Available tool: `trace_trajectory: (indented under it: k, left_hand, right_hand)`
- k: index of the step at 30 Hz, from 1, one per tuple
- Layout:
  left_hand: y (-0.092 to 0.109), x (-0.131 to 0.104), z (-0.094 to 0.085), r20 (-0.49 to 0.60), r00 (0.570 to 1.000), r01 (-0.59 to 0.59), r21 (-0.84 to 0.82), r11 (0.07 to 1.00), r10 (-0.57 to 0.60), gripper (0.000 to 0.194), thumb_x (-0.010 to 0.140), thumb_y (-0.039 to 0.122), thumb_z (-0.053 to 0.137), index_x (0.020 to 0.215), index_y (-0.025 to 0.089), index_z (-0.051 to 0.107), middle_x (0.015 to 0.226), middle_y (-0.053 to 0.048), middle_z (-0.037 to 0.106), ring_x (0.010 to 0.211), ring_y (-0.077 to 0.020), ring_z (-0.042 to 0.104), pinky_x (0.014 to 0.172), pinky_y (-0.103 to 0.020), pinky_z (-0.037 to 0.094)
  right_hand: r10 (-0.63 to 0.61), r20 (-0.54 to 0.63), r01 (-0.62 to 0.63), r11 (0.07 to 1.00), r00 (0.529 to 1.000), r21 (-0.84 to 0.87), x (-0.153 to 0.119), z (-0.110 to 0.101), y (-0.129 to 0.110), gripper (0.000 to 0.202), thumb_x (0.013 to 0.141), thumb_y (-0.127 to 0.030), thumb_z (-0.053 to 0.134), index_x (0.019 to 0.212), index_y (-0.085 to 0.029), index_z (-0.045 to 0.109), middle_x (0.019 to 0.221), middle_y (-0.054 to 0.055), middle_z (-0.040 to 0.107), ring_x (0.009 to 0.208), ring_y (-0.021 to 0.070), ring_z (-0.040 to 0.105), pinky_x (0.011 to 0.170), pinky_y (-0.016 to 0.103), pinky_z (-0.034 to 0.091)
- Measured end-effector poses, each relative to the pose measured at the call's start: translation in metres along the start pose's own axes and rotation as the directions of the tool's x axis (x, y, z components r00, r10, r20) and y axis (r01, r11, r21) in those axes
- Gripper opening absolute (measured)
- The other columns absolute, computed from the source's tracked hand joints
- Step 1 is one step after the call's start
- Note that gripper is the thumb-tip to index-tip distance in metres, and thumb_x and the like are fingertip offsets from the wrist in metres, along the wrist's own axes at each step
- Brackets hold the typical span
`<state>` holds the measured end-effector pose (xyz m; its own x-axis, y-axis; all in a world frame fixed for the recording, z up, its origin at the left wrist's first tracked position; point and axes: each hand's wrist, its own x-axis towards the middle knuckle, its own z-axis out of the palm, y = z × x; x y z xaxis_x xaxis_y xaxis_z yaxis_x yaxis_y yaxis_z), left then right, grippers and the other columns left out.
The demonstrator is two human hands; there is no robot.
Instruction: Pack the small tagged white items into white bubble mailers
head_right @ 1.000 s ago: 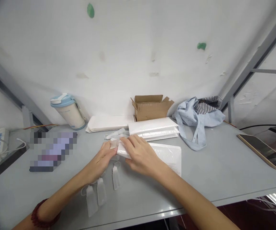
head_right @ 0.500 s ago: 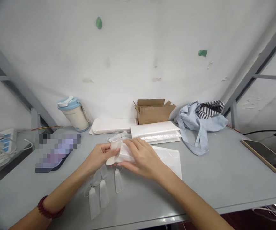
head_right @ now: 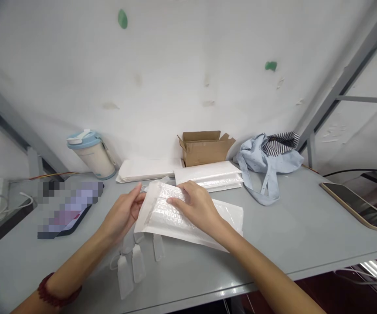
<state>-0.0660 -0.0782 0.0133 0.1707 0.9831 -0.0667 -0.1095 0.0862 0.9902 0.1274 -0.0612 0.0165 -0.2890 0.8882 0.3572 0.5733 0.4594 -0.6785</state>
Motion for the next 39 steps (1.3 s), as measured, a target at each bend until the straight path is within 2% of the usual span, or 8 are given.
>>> trace_trajectory:
  k: [7, 13, 19, 21, 25, 27, 33, 39]
  left_hand:
    - [-0.005, -0.005, 0.009, 0.180, 0.983, 0.034, 0.058, 0.998, -0.044, 0.037, 0.080, 0.049, 0.057, 0.095, 0.017, 0.068, 0.083, -0.006, 0.068, 0.075, -0.0199, 0.062, 0.069, -0.029, 0.048]
    - [-0.010, -0.009, 0.014, 0.287, 0.952, 0.038, 0.237, 0.971, -0.108, 0.036, 0.079, 0.052, 0.056, 0.072, 0.017, 0.064, 0.066, -0.003, 0.063, 0.062, -0.0176, 0.057, 0.059, -0.026, 0.044]
    - [-0.015, -0.011, 0.017, 0.335, 0.936, 0.031, 0.231, 0.972, -0.110, 0.032, 0.072, 0.048, 0.063, 0.064, 0.017, 0.064, 0.063, -0.002, 0.061, 0.058, -0.0154, 0.053, 0.054, -0.025, 0.040]
    - [-0.016, -0.011, 0.018, 0.308, 0.946, 0.019, 0.252, 0.968, -0.099, 0.034, 0.072, 0.047, 0.063, 0.057, 0.017, 0.058, 0.054, 0.001, 0.053, 0.050, -0.0117, 0.045, 0.049, -0.023, 0.034]
    - [-0.017, -0.010, 0.019, 0.203, 0.976, -0.001, 0.374, 0.928, -0.081, 0.049, 0.070, 0.041, 0.065, 0.044, 0.020, 0.029, 0.044, 0.009, 0.018, 0.043, -0.0058, 0.015, 0.043, -0.024, 0.012]
    - [-0.018, -0.010, 0.019, 0.187, 0.979, 0.000, 0.407, 0.914, -0.083, 0.051, 0.070, 0.037, 0.064, 0.046, 0.020, 0.021, 0.046, 0.009, 0.013, 0.044, -0.0060, 0.011, 0.044, -0.025, 0.008]
    - [-0.015, -0.009, 0.017, 0.266, 0.959, -0.022, 0.412, 0.911, -0.097, 0.043, 0.077, 0.044, 0.057, 0.052, 0.020, 0.032, 0.049, 0.008, 0.022, 0.046, -0.0071, 0.017, 0.045, -0.024, 0.011]
    - [-0.014, -0.010, 0.015, 0.376, 0.904, 0.047, 0.389, 0.920, -0.205, 0.036, 0.083, 0.046, 0.049, 0.061, 0.017, 0.051, 0.052, 0.002, 0.056, 0.047, -0.0126, 0.051, 0.047, -0.023, 0.035]
  right_hand:
    - [-0.019, -0.091, 0.025, 0.997, 0.996, 0.071, -0.001, 0.001, 0.003, 0.017, 0.081, -0.036, 0.060, 0.083, -0.019, 0.061, 0.074, 0.001, 0.059, 0.066, 0.0144, 0.052, 0.059, 0.027, 0.039]
    - [-0.124, -0.108, 0.130, 0.990, 0.986, 0.047, -0.005, 0.003, -0.003, 0.015, 0.087, -0.032, 0.052, 0.081, -0.020, 0.058, 0.074, 0.001, 0.058, 0.066, 0.0138, 0.051, 0.060, 0.027, 0.039]
    - [-0.106, -0.077, 0.114, 0.988, 0.991, 0.104, -0.006, 0.000, -0.007, 0.031, 0.092, -0.035, 0.040, 0.068, -0.020, 0.050, 0.064, -0.001, 0.053, 0.058, 0.0121, 0.047, 0.054, 0.025, 0.036]
    - [-0.099, -0.029, 0.102, 0.988, 0.995, 0.119, -0.007, 0.000, -0.008, 0.031, 0.092, -0.038, 0.041, 0.070, -0.019, 0.052, 0.064, -0.001, 0.053, 0.058, 0.0118, 0.047, 0.055, 0.025, 0.036]
    - [-0.106, 0.033, 0.103, 0.991, 0.994, 0.083, -0.007, 0.006, -0.007, 0.022, 0.081, -0.041, 0.061, 0.086, -0.020, 0.058, 0.074, -0.001, 0.061, 0.068, 0.0147, 0.052, 0.063, 0.027, 0.040]
    - [-0.104, 0.033, 0.102, 0.993, 0.994, 0.051, -0.007, 0.009, -0.005, 0.022, 0.078, -0.040, 0.064, 0.082, -0.020, 0.056, 0.071, -0.002, 0.058, 0.065, 0.0142, 0.050, 0.061, 0.027, 0.038]
    - [-0.087, 0.006, 0.086, 0.995, 0.996, 0.053, -0.006, 0.008, -0.005, 0.027, 0.077, -0.031, 0.065, 0.066, -0.020, 0.044, 0.059, -0.006, 0.046, 0.055, 0.0099, 0.039, 0.052, 0.023, 0.031]
    - [-0.088, -0.032, 0.090, 0.993, 0.996, 0.072, -0.006, 0.008, -0.003, 0.026, 0.077, -0.028, 0.066, 0.065, -0.020, 0.044, 0.059, -0.006, 0.049, 0.055, 0.0104, 0.043, 0.053, 0.023, 0.032]
